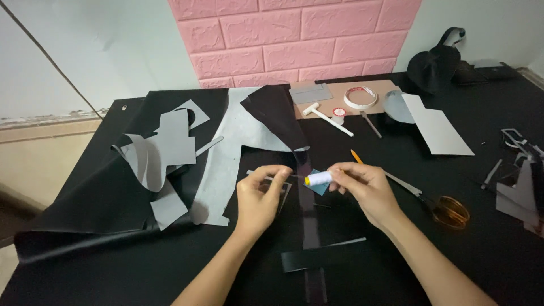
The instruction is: The person is preparing leather scraps by smoothing edges with a tool, cutting a piece with scissors, and then manipulating thread.
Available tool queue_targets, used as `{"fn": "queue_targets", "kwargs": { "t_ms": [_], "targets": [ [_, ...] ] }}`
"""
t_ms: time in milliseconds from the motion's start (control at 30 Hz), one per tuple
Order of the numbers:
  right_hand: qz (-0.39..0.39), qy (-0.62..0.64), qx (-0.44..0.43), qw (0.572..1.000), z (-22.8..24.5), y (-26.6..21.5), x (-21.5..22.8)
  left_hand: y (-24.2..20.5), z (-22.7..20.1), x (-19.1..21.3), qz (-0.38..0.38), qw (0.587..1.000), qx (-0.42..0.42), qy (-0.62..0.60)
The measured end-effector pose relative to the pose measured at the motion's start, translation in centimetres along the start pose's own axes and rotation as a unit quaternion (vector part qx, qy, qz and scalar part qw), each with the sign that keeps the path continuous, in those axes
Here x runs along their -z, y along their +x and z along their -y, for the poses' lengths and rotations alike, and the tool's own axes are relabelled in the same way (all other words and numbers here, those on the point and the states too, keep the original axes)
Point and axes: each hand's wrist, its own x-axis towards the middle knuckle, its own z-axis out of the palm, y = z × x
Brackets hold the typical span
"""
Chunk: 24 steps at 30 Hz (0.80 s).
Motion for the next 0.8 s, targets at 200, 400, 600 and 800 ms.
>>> {"fn": "queue_targets", "kwargs": {
  "t_ms": [200, 400, 600, 800],
  "targets": [
    [-0.017, -0.053, -0.080, 0.995, 1.2, 0.0, 0.1, 0.1, 0.0, 0.1, 0.019, 0.999, 0.023, -0.021],
    [-0.040, -0.249, -0.041, 0.967, 2.0, 0.0, 0.1, -1.1, 0.0, -1.2, 0.092, 0.994, -0.035, 0.055],
    [0.093, -0.360, -0.041, 0.927, 4.9, -1.0, 1.5, -2.6, 0.0, -2.8, 0.160, 0.984, -0.078, 0.024],
    [0.182, 0.046, -0.002, 0.982, 1.9, -1.3, -0.2, -3.0, 0.5, -3.2, 0.131, 0.979, -0.154, 0.013]
  ]
}}
